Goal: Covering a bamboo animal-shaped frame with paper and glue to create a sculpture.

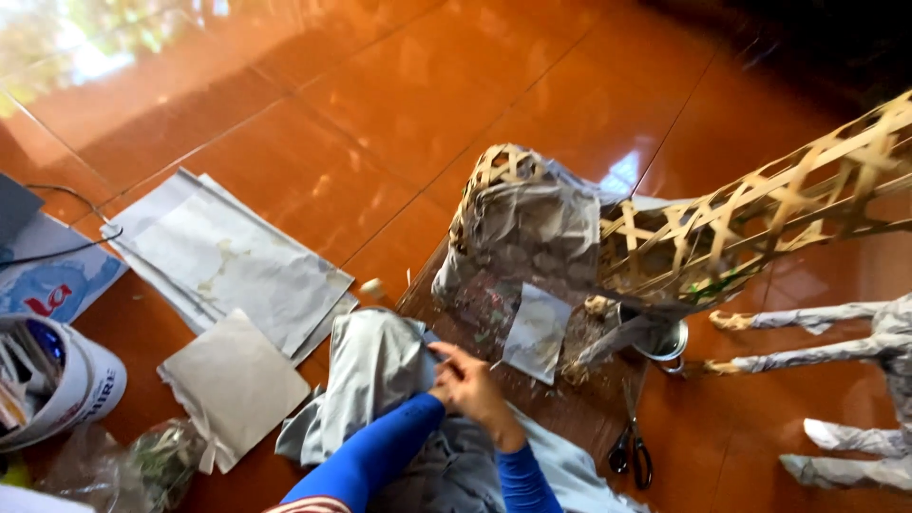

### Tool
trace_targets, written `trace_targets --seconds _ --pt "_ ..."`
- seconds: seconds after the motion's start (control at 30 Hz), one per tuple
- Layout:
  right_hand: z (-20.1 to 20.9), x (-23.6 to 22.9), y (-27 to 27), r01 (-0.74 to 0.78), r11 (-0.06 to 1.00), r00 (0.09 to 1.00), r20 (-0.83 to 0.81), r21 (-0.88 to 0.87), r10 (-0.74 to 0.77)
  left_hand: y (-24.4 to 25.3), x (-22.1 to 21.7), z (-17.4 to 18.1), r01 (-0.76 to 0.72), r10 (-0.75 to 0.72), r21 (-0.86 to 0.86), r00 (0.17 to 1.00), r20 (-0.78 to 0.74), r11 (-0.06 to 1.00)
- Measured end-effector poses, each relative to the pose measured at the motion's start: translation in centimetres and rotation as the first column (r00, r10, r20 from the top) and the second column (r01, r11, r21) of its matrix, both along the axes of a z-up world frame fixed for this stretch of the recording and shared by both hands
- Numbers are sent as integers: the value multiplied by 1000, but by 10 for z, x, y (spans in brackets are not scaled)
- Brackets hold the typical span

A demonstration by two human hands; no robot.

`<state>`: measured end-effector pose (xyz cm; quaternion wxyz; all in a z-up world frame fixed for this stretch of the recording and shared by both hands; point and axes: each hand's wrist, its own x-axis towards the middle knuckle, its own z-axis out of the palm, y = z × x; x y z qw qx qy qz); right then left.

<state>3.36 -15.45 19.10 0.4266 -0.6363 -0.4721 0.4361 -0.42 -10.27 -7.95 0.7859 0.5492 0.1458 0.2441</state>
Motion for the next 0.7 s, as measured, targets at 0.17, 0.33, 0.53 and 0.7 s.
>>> trace_targets --seconds 0.17,0.33,0.53,0.7 --pt "14 -12 -12 -496 840 868 121 218 481 2 -14 11 -74 177 722 982 -68 688" --pt "-26 31 -63 -324 938 938 -170 -121 302 11 10 17 345 272 827 828 -491 445" --pt "-76 120 -175 121 920 972 -144 -373 -186 1 27 -5 505 373 792 701 -608 342" --pt "-90 157 -260 426 883 811 -349 -196 -469 -7 23 6 462 411 855 750 -519 235"
